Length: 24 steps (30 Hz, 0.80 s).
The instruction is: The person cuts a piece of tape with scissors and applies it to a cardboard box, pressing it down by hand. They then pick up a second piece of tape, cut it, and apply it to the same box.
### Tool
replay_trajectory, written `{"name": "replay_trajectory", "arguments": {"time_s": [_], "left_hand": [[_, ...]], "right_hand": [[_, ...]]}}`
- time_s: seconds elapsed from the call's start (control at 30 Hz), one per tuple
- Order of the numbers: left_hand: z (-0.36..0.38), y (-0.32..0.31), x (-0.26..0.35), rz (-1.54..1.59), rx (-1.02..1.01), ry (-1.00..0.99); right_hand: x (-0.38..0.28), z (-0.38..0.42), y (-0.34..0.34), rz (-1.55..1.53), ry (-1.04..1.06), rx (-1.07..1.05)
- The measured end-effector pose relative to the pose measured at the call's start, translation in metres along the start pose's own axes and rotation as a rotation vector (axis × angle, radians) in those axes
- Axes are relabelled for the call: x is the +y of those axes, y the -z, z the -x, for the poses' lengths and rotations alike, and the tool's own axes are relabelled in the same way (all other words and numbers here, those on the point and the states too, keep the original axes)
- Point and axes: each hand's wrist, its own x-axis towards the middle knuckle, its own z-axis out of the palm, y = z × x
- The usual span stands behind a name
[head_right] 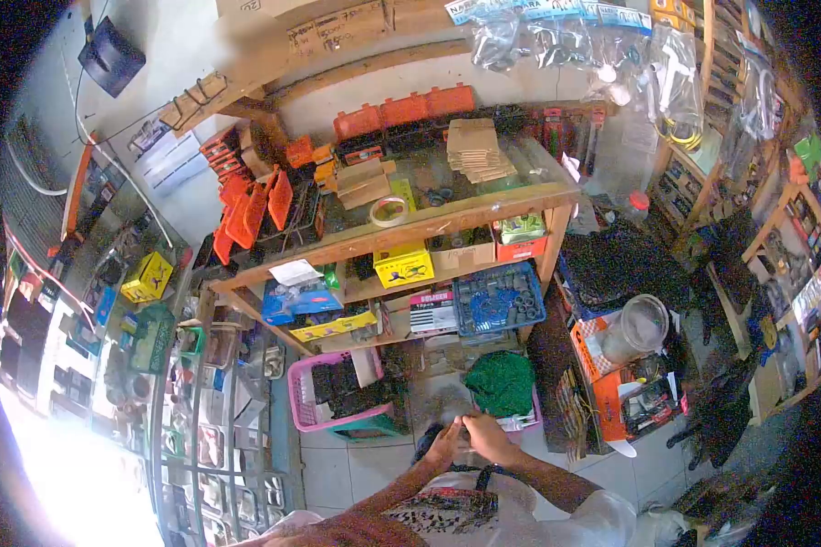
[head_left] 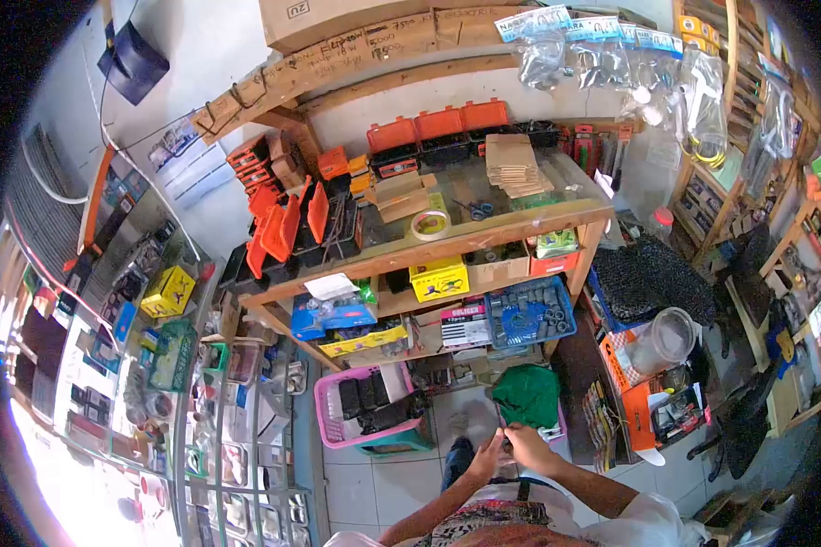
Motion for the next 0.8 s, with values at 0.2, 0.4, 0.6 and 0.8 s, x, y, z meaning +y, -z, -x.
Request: {"name": "replay_trajectory", "arguments": {"time_s": [0.2, 0.4, 0.6, 0.8], "left_hand": [[0.026, -0.016, 0.010, -0.361, 0.168, -0.227], [0.042, -0.057, 0.093, 0.169, 0.175, 0.058], [0.006, -0.037, 0.125, 0.524, 0.033, 0.066], [0.011, -0.049, 0.187, 0.269, 0.020, -0.132]], "right_hand": [[-0.008, 0.015, -0.001, -0.041, -0.020, -0.080], [-0.022, -0.008, 0.036, -0.056, 0.020, 0.004], [-0.053, -0.036, 0.108, -0.144, 0.041, 0.250], [-0.040, -0.068, 0.135, -0.954, -0.026, 0.395]]}}
